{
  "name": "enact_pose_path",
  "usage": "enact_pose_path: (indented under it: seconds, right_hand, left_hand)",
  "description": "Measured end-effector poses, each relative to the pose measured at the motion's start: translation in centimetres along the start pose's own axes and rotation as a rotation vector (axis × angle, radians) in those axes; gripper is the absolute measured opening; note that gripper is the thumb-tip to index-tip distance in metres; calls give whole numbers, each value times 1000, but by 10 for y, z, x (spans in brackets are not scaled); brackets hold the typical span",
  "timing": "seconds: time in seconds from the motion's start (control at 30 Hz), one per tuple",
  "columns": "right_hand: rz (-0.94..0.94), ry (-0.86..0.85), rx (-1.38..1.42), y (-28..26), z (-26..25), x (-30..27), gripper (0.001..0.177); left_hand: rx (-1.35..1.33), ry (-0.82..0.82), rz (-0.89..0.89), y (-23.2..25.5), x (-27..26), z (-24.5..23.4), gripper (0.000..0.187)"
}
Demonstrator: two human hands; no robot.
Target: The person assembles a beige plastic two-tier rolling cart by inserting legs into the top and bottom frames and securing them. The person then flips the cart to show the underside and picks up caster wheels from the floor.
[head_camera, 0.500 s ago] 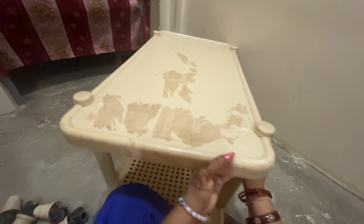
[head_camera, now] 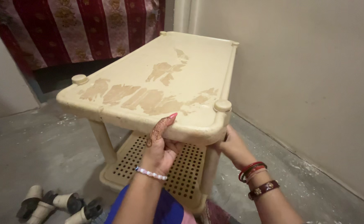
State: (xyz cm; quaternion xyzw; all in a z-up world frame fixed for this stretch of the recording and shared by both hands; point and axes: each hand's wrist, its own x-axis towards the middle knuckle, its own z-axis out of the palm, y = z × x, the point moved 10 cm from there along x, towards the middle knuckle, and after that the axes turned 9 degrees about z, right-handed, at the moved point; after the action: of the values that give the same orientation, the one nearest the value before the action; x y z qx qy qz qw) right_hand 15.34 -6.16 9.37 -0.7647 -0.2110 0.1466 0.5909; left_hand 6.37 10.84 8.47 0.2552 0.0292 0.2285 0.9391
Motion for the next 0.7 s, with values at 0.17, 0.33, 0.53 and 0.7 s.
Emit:
enact_pose_path:
  seconds: [0.17,0.33,0.53,0.7]
  right_hand:
    - [-125,41,55,-10,18,2,61]
    - [-93,69,132,-10,57,13,59]
    - [-132,65,20,-19,134,24,47]
    - [-237,-36,44,-16,165,45,42]
  left_hand:
    - [80,-62,11,25,17,9,36]
    - [142,-67,-15,67,40,-3,40]
    - [102,109,-14,120,36,-65,58]
    - [153,110,143,133,5,-74,65]
